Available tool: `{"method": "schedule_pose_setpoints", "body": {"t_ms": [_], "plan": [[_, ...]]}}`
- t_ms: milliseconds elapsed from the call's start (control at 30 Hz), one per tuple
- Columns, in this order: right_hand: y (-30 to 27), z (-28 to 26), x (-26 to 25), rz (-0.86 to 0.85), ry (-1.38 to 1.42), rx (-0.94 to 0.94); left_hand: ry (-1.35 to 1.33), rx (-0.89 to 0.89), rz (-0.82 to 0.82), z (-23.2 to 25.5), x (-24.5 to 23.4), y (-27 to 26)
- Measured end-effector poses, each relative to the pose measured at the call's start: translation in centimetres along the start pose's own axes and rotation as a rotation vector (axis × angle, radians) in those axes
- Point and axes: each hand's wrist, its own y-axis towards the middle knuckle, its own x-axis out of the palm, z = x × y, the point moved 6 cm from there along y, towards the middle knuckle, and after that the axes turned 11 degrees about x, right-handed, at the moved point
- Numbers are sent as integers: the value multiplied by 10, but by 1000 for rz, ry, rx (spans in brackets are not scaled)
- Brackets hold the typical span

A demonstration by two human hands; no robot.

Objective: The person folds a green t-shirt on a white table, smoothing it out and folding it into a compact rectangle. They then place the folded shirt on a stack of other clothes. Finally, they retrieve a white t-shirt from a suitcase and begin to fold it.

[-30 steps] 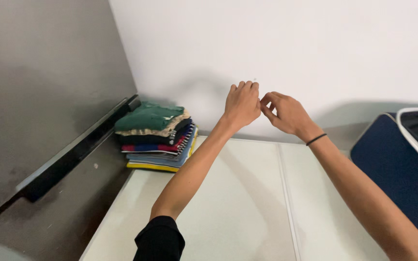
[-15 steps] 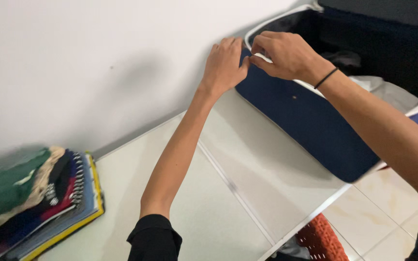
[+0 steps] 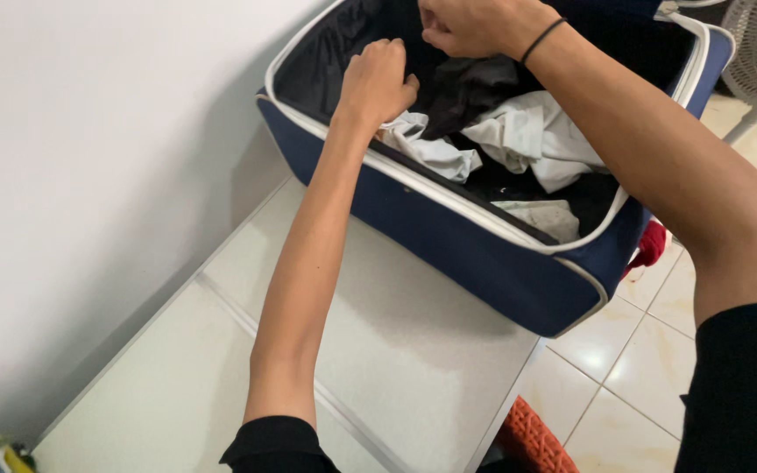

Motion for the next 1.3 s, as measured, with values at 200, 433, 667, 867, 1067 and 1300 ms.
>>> {"method": "schedule_pose_setpoints", "body": {"t_ms": [200, 433, 667, 867, 1067, 1300], "plan": [[10, 55, 93, -411, -134, 135, -55, -140, -173, -28, 55, 36], [-34, 33, 137, -784, -287, 246, -243, -306, -534, -41, 76, -4], [-54, -29, 164, -827, -51, 13, -157, -486, -1031, -34, 80, -34], [-55, -83, 164, -772, 131, -193, -91, -514, -1054, -50, 91, -41], [-15, -27, 141, -589, 318, 97, -124, -480, -1033, -74, 124, -45], [16, 29, 148, -218, 435, 109, -182, -562, -899, -68, 98, -37]]}}
